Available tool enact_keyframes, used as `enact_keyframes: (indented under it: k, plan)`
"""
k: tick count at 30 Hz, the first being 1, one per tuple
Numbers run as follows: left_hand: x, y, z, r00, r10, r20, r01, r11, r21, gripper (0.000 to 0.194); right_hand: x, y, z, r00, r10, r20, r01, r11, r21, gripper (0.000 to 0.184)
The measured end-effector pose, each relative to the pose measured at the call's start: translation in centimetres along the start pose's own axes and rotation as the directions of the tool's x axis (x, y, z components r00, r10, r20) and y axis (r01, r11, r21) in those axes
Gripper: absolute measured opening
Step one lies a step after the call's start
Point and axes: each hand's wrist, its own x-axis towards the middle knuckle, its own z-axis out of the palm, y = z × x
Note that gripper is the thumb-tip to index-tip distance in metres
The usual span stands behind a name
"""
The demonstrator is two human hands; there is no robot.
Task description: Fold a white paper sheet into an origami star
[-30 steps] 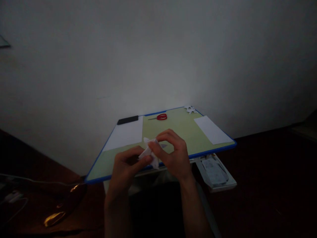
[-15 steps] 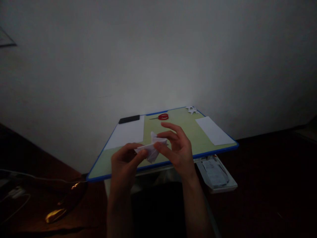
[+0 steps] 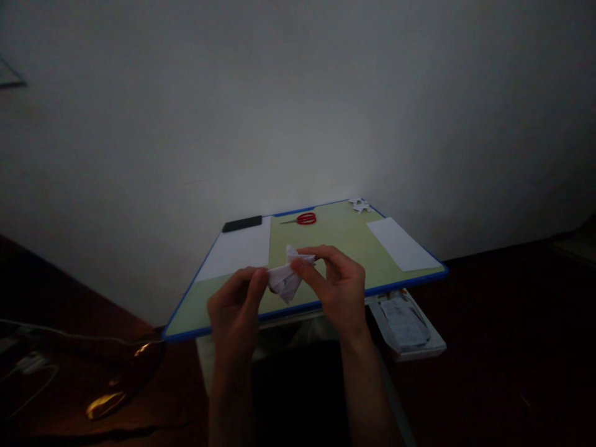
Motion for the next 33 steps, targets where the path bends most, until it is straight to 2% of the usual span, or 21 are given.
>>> enact_keyframes:
  k: [6,10,11,13,14,16,18,20,22,24,25,27,29,30,33]
  plan:
    - [0.0,0.2,-0.4,0.998,0.065,0.007,-0.065,0.996,0.058,0.024,-0.2,0.0,0.0,1.0,0.004,-0.009,-0.004,1.0,-0.024,0.014]
    - [0.2,-0.2,0.0,0.999,0.0,0.038,0.004,0.996,-0.09,0.019,-0.2,0.2,0.4,0.998,0.029,-0.064,-0.029,1.0,-0.003,0.012]
    - [0.2,-0.4,0.1,0.998,-0.032,0.063,0.041,0.987,-0.153,0.024,-0.2,0.3,0.5,0.996,0.038,-0.086,-0.037,0.999,0.016,0.012]
    - [0.3,-0.7,0.4,0.987,-0.102,0.128,0.134,0.952,-0.276,0.05,-0.1,0.6,0.7,0.991,0.057,-0.122,-0.05,0.997,0.06,0.012]
    - [0.3,-0.9,0.5,0.977,-0.132,0.164,0.18,0.93,-0.319,0.056,-0.1,0.8,0.8,0.989,0.068,-0.132,-0.058,0.995,0.075,0.013]
    - [0.2,-1.2,0.6,0.958,-0.188,0.218,0.257,0.9,-0.353,0.044,0.0,1.1,1.0,0.988,0.08,-0.134,-0.071,0.995,0.07,0.013]
    - [0.3,-1.3,0.7,0.95,-0.228,0.215,0.294,0.887,-0.357,0.027,0.0,1.1,1.0,0.991,0.068,-0.117,-0.065,0.997,0.03,0.019]
    - [0.3,-1.3,0.9,0.953,-0.258,0.16,0.3,0.879,-0.369,0.024,0.0,0.9,0.9,0.997,-0.019,-0.078,0.017,0.999,-0.033,0.037]
    - [0.4,-1.3,0.9,0.954,-0.281,0.102,0.298,0.876,-0.379,0.023,0.0,0.4,0.5,0.988,-0.155,0.02,0.157,0.976,-0.15,0.051]
    - [0.5,-1.3,0.9,0.949,-0.307,0.065,0.308,0.872,-0.381,0.023,-0.1,-0.2,-0.1,0.955,-0.218,0.201,0.272,0.912,-0.306,0.039]
    - [0.6,-1.3,0.9,0.944,-0.325,0.053,0.319,0.866,-0.385,0.021,-0.1,-0.5,-0.4,0.935,-0.203,0.291,0.303,0.883,-0.36,0.03]
    - [0.6,-1.2,0.8,0.934,-0.355,0.035,0.338,0.85,-0.404,0.025,-0.1,-0.9,-0.9,0.907,-0.156,0.392,0.321,0.859,-0.399,0.024]
    - [0.5,-1.1,0.8,0.931,-0.363,0.028,0.342,0.844,-0.412,0.047,-0.1,-1.0,-1.2,0.895,-0.119,0.43,0.303,0.87,-0.389,0.026]
    - [0.5,-1.0,0.8,0.933,-0.359,0.026,0.338,0.849,-0.407,0.053,0.0,-1.0,-1.3,0.893,-0.102,0.439,0.287,0.88,-0.379,0.026]
    - [0.5,-1.0,0.8,0.939,-0.344,0.022,0.329,0.875,-0.355,0.043,0.0,-0.8,-1.4,0.887,-0.061,0.458,0.244,0.905,-0.35,0.014]
